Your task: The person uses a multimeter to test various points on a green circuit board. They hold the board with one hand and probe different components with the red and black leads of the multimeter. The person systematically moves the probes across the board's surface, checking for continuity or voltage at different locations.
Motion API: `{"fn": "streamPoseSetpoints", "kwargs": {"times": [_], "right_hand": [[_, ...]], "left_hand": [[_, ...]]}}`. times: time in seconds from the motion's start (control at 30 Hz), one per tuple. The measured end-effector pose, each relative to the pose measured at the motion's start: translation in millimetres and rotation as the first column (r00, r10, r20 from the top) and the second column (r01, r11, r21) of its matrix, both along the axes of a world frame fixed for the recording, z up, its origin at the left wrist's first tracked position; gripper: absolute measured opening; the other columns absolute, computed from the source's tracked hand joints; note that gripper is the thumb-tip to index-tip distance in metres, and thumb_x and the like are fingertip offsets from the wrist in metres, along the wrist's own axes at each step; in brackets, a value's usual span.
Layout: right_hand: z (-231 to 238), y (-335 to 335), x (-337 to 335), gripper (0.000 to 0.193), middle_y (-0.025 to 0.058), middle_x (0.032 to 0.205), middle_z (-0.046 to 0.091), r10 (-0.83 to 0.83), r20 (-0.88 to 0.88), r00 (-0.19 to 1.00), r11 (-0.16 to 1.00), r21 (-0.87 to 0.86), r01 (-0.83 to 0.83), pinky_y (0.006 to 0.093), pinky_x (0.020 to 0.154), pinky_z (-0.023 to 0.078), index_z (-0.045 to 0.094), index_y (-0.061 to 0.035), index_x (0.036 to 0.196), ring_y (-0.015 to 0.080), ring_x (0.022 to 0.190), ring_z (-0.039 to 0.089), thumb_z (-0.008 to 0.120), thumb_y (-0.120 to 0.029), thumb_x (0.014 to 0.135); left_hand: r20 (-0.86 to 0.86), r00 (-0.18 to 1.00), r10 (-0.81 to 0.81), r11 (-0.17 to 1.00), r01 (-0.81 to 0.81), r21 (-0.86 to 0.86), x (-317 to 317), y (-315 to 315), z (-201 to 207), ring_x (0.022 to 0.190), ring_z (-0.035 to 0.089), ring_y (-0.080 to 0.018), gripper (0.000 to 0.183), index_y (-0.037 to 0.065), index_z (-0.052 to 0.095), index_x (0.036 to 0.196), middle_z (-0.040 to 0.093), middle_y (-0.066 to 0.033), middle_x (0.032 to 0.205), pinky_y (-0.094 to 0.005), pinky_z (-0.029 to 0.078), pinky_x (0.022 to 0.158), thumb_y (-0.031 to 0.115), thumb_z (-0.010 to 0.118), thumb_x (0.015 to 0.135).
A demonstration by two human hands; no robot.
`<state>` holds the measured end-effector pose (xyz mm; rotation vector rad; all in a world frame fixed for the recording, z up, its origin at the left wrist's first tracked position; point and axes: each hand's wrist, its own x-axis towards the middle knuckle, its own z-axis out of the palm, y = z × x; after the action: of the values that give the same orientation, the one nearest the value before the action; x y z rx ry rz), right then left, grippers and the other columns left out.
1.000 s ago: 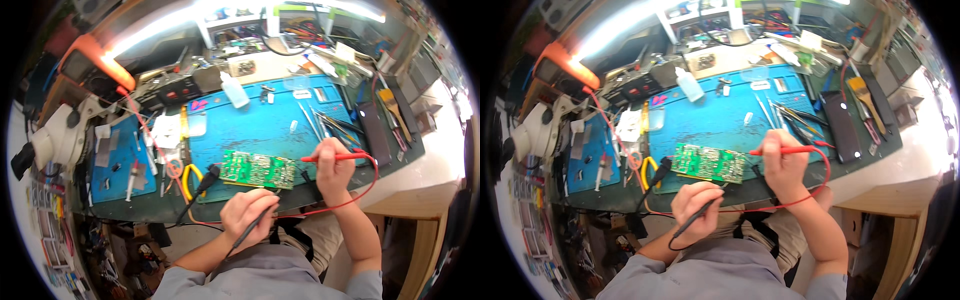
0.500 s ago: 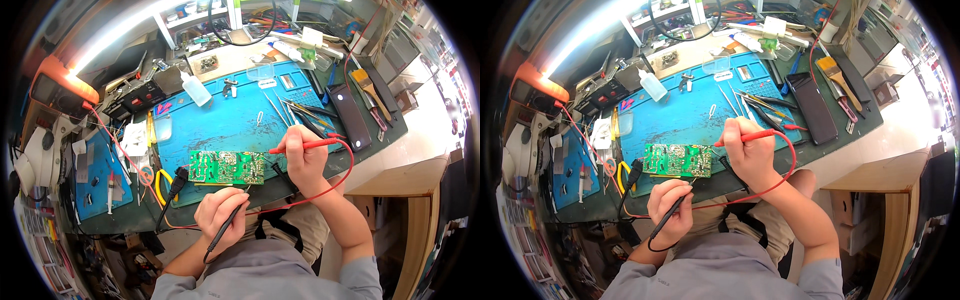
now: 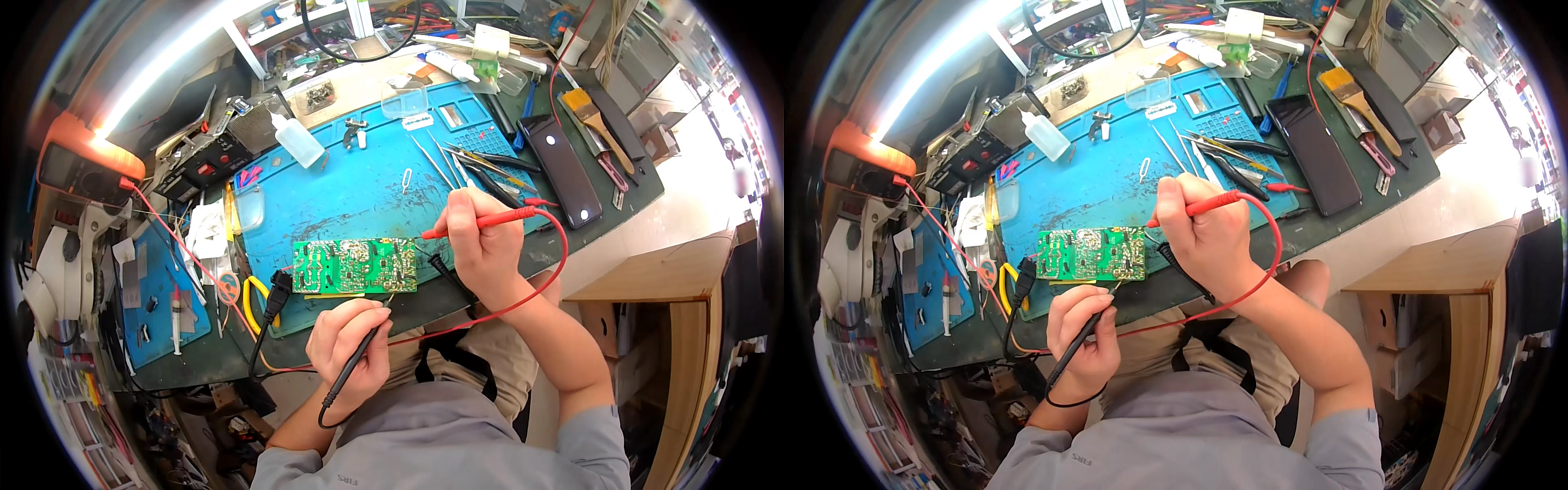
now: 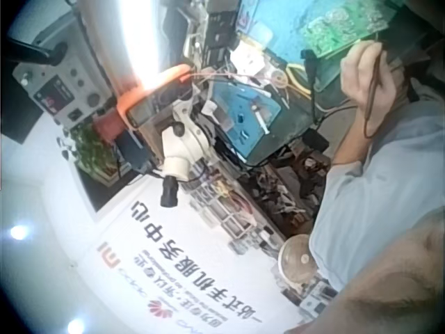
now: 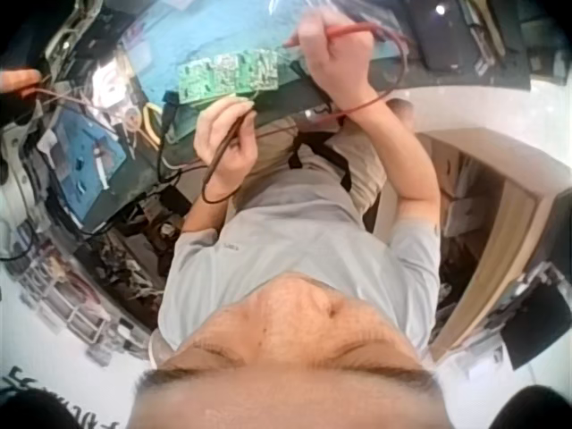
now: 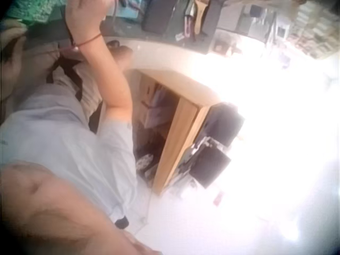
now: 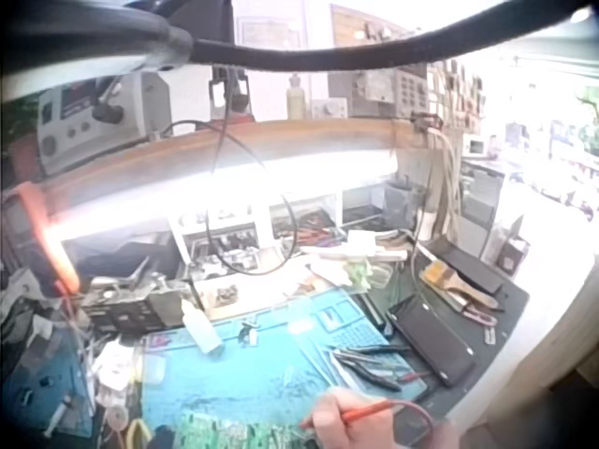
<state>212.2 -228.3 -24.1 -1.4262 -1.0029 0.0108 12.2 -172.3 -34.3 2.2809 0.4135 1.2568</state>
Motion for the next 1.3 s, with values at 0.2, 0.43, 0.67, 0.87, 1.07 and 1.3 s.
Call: {"fn": "streamPoseSetpoints", "kwargs": {"times": [0.2,0.43,0.67,0.87,1.07,1.3], "right_hand": [[0.1,1.4,0.8,0.034,0.0092,0.057,0.049,-0.012,0.019,1.0,1.0,0.019,0.011,0.0359,0.045,0.035,0.051,-0.0006,0.066,0.0219,0.047,0.046,0.058,-0.01,0.098],[3.6,-4.2,1.6,0.037,0.0053,0.064,0.059,0.034,0.02,0.999,0.997,-0.074,-0.032,0.0258,0.049,0.039,0.058,0.0025,0.071,0.0079,0.054,0.048,0.047,-0.013,0.102],[5.0,-3.8,-0.1,0.038,0.0037,0.066,0.058,0.051,-0.034,0.998,0.997,-0.052,-0.052,0.0244,0.049,0.038,0.058,0.0022,0.071,0.0062,0.055,0.047,0.047,-0.014,0.103],[5.3,-3.5,-1.1,0.038,0.0028,0.064,0.057,0.035,-0.046,0.998,0.998,-0.048,-0.037,0.024,0.049,0.038,0.058,0.0016,0.071,0.0056,0.054,0.046,0.047,-0.014,0.103],[6.0,-3.3,-0.6,0.032,0.0067,0.06,0.058,0.015,-0.073,0.997,0.999,-0.048,-0.019,0.0314,0.048,0.042,0.056,-0.0007,0.069,0.016,0.05,0.053,0.057,-0.012,0.099],[8.2,-2.7,-3.4,0.031,0.0061,0.06,0.059,0.013,-0.106,0.994,0.999,-0.033,-0.017,0.0306,0.048,0.042,0.057,-0.0004,0.07,0.0132,0.051,0.052,0.056,-0.011,0.099]], "left_hand": [[-0.017,1.0,-0.001,1.0,0.001,0.004,-0.2,0.3,1.7,0.075,0.066,-0.023,0.021,0.005,0.069,0.098,0.068,-0.0083,0.095,-0.031,0.052,0.064,0.0,0.076,0.08],[-0.012,1.0,-0.005,1.0,0.005,-0.001,-0.5,0.9,0.7,0.075,0.066,-0.023,0.022,0.005,0.069,0.099,0.068,-0.0086,0.095,-0.0308,0.052,0.064,0.0,0.076,0.079],[-0.016,1.0,-0.01,1.0,0.01,0.007,-1.5,1.3,2.1,0.075,0.067,-0.0231,0.021,0.005,0.069,0.099,0.069,-0.0088,0.095,-0.0307,0.051,0.064,0.001,0.076,0.08],[-0.009,1.0,-0.006,1.0,0.006,0.016,-0.4,1.2,1.8,0.075,0.067,-0.0231,0.021,0.005,0.069,0.099,0.069,-0.0088,0.095,-0.0305,0.051,0.063,0.002,0.077,0.081],[-0.01,1.0,-0.011,1.0,0.012,0.012,-0.3,1.5,2.1,0.074,0.066,-0.023,0.021,0.005,0.069,0.1,0.069,-0.0087,0.095,-0.0307,0.051,0.063,0.002,0.077,0.081],[-0.003,1.0,-0.008,1.0,0.008,0.016,-0.5,2.2,1.2,0.073,0.065,-0.0214,0.021,0.006,0.07,0.1,0.07,-0.0078,0.094,-0.0296,0.05,0.06,0.003,0.077,0.08]]}}
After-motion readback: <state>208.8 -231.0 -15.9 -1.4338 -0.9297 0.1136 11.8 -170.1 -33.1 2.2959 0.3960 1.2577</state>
